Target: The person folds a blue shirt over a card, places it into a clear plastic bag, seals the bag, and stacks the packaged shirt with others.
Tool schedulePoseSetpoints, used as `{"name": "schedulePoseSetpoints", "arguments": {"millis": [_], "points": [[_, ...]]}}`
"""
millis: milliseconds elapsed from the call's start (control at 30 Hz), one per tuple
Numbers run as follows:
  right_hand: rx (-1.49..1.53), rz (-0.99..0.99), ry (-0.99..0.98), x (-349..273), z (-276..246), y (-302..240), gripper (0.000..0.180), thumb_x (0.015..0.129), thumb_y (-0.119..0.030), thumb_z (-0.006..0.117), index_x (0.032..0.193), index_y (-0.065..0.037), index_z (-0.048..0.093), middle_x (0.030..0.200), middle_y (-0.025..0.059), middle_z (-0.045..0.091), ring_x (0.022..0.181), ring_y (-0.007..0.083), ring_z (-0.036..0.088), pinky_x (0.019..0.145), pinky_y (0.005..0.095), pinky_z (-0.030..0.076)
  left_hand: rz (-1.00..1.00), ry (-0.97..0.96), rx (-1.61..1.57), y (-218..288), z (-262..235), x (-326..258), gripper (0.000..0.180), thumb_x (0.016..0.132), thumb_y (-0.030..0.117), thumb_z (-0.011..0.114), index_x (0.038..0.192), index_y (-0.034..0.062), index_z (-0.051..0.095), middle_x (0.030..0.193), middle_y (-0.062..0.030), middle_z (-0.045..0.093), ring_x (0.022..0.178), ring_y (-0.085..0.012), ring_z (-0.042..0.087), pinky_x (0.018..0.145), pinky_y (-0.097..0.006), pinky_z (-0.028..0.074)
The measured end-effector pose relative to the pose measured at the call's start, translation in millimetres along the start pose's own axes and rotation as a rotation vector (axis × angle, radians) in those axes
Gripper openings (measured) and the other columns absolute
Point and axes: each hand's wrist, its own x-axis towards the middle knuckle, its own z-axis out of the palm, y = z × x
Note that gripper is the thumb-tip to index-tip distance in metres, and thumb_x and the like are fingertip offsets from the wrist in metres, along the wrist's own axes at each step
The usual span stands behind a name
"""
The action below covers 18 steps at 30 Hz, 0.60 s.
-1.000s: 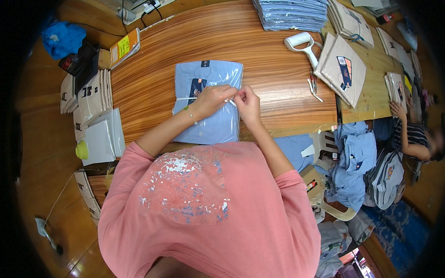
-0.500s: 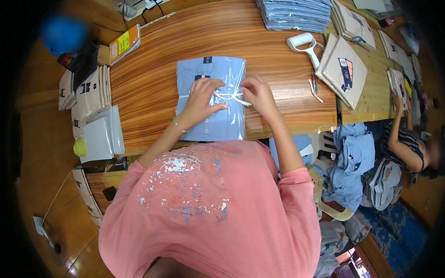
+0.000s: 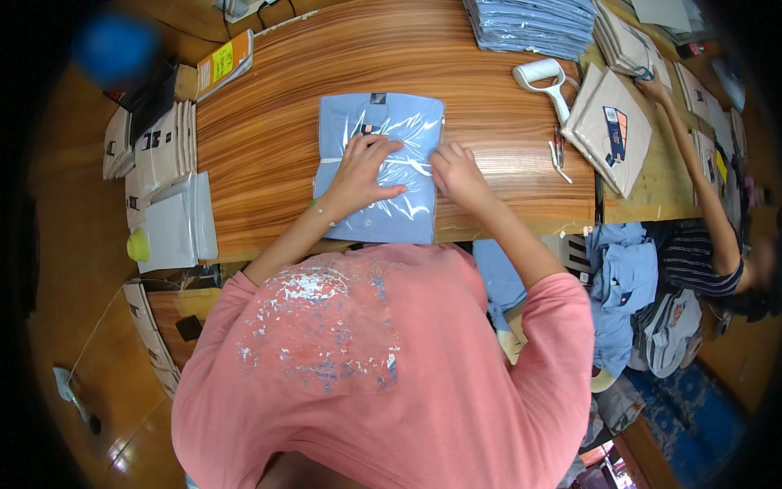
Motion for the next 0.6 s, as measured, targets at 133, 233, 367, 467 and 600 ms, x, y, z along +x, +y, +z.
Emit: {"name": "schedulePoseSetpoints", "arguments": {"millis": [133, 233, 367, 467, 600], "points": [[0.276, 0.138, 0.14, -22, 32, 19, 0.014, 0.074, 0.0, 0.062, 0.086, 0.0, 0.055, 0.089, 0.0099, 0.054, 0.085, 0.0272, 0.051, 0.074, 0.0359, 0.041, 0.012, -0.025, 0.039, 3, -1, 0, 0.065, 0.062, 0.03, 0.078, 0.118, 0.008, 0.051, 0.119, -0.014, 0.05, 0.117, -0.03, 0.039, 0.104, -0.042, 0.026], [0.751, 0.459, 0.177, -28, 33, 19, 0.024, 0.084, -0.01, 0.061, 0.104, 0.002, 0.056, 0.092, 0.0089, 0.057, 0.09, 0.0204, 0.056, 0.077, 0.0291, 0.045, -0.06, 0.026, -0.334, -9, -13, -2, 0.063, 0.068, 0.025, 0.075, 0.121, 0.0062, 0.047, 0.12, -0.0124, 0.05, 0.118, -0.0279, 0.04, 0.105, -0.04, 0.028], [1.168, 1.033, 0.202, -18, 18, 9, 0.059, 0.092, -0.038, 0.051, 0.131, 0.004, 0.037, 0.113, 0.0126, 0.056, 0.101, 0.0195, 0.055, 0.083, 0.0293, 0.046, -0.566, 0.466, -0.569, -69, -30, -28, 0.048, 0.09, 0.03, 0.055, 0.123, -0.0027, 0.041, 0.123, -0.0159, 0.048, 0.116, -0.0231, 0.044, 0.1, -0.034, 0.033], [1.369, 1.144, -0.099, 5, 17, -18, 0.062, 0.09, -0.042, 0.051, 0.13, 0.005, 0.038, 0.115, 0.0139, 0.056, 0.103, 0.0215, 0.055, 0.085, 0.0299, 0.046, -0.885, 0.185, -1.061, -81, -21, -37, 0.059, 0.093, 0.037, 0.049, 0.126, -0.009, 0.035, 0.128, -0.0209, 0.043, 0.119, -0.0254, 0.041, 0.101, -0.032, 0.032], [1.334, 0.993, 0.11, 20, 5, -47, 0.055, 0.085, -0.028, 0.064, 0.123, 0.006, 0.042, 0.118, 0.0149, 0.054, 0.11, 0.0219, 0.051, 0.088, 0.0346, 0.045, -0.747, 0.198, -0.912, -72, -13, -45, 0.072, 0.092, 0.039, 0.051, 0.135, -0.0103, 0.022, 0.136, -0.0236, 0.035, 0.127, -0.0275, 0.034, 0.105, -0.031, 0.027]]}}
